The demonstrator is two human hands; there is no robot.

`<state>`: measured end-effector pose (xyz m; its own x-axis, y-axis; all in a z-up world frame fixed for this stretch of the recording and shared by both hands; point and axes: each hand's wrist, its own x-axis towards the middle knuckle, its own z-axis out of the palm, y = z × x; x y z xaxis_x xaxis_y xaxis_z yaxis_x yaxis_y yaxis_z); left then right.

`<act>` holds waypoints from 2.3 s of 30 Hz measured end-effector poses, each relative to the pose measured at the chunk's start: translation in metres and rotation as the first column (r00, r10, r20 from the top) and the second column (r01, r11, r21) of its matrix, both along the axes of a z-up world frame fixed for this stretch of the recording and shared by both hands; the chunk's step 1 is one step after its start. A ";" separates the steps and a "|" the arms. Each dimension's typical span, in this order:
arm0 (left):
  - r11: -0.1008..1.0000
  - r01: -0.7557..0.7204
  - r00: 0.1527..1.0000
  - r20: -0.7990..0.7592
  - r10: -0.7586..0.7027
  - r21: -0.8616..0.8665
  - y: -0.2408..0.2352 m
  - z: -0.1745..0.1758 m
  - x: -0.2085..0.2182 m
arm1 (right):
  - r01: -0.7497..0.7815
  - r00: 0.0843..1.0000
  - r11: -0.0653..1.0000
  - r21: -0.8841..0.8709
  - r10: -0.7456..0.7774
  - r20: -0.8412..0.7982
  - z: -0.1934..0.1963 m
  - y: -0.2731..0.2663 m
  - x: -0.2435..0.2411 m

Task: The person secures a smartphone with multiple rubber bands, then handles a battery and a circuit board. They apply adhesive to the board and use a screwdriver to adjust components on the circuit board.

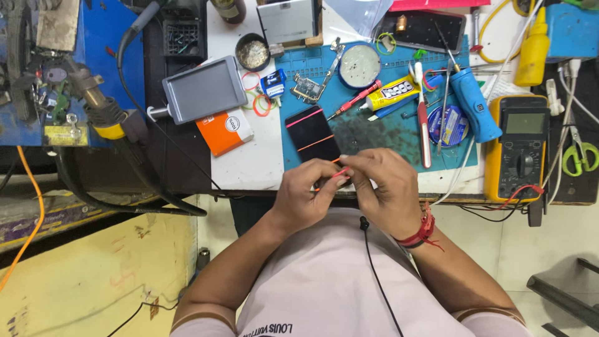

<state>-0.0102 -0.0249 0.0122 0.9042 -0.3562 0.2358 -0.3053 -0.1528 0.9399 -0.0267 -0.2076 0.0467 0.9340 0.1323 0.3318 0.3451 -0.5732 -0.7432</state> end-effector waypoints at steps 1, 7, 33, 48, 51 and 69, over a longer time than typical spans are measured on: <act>0.998 -0.037 0.996 0.082 0.032 0.058 0.004 -0.001 0.001 | -0.068 0.996 0.997 0.025 0.069 -0.051 0.003 -0.004 0.001; 0.937 -0.271 0.959 0.149 0.242 0.220 0.020 -0.012 0.012 | -0.418 0.767 0.593 0.688 0.637 -0.083 0.020 -0.027 -0.007; 0.403 0.100 0.992 -0.061 -0.107 0.910 -0.012 0.012 0.052 | 0.004 0.998 0.997 0.075 -0.009 0.063 -0.034 -0.022 -0.011; 0.821 -0.063 0.815 0.504 -0.287 0.568 0.001 0.019 0.020 | -0.570 0.709 0.820 0.059 0.526 -0.469 0.010 -0.037 0.081; 0.889 -0.112 0.878 0.463 -0.120 0.443 0.018 0.023 0.048 | -0.723 0.632 0.655 -0.219 0.500 -0.592 0.002 -0.037 0.061; 0.988 -0.038 0.958 0.287 -0.007 0.149 -0.003 0.033 0.068 | -0.043 0.869 0.554 0.831 0.431 -0.243 -0.031 -0.024 0.006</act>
